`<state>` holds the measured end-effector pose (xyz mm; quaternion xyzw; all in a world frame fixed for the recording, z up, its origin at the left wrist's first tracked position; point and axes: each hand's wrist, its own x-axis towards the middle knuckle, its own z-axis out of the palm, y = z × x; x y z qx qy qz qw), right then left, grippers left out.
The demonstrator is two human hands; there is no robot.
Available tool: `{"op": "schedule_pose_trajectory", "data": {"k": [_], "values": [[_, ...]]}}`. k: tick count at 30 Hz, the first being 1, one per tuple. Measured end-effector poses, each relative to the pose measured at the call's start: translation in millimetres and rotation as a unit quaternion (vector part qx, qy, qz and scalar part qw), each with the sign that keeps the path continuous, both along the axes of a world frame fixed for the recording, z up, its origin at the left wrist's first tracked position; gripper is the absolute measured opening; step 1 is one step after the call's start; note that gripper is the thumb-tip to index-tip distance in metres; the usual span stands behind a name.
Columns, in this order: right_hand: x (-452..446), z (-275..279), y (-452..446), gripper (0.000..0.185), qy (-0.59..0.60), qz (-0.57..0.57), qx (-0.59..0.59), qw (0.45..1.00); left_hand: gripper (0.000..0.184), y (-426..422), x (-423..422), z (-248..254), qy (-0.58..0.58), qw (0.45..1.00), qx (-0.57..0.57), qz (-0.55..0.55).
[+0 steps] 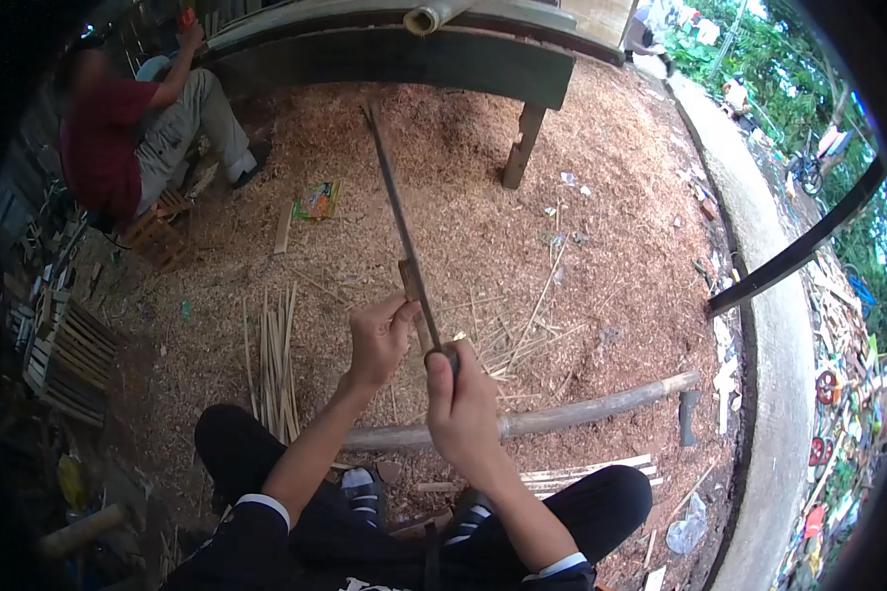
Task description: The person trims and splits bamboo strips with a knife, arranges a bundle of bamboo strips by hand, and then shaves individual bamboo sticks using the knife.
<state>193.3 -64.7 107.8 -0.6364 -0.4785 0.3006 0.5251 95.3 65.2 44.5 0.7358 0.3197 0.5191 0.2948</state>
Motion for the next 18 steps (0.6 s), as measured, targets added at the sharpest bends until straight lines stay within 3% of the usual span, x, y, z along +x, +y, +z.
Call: {"op": "schedule_pose_trajectory", "data": {"k": [4, 8, 10, 12, 14, 18], "values": [[-0.9, 4.4, -6.2, 0.031, -0.001, -0.003, -0.012, 1.0, 0.015, -4.7, -2.3, -3.4, 0.012, 0.999, -0.033, 0.008], [-0.7, 14.6, -14.2, 0.028, -0.013, 0.007, 0.01, 1.0, 0.014, -7.6, 7.8, 11.0, -0.013, 1.0, 0.008, 0.004], [-5.4, 12.2, -16.8, 0.027, -0.018, -0.009, 0.063, 0.998, 0.014, -9.3, 6.0, 11.6, -0.033, 0.999, 0.014, 0.01], [-10.4, -6.7, -8.2, 0.027, -0.021, -0.019, 0.051, 0.998, 0.013, -6.2, 5.1, -1.5, 0.035, 0.995, -0.095, -0.022], [-9.7, -13.6, -3.2, 0.027, -0.028, -0.028, 0.05, 0.998, 0.013, -2.9, 6.0, -9.7, -0.001, 0.995, -0.097, -0.026], [-7.5, -1.0, -9.7, 0.027, 0.013, 0.003, 0.004, 1.0, 0.014, -8.3, -1.1, 4.7, 0.065, 0.989, -0.134, -0.027]]}}
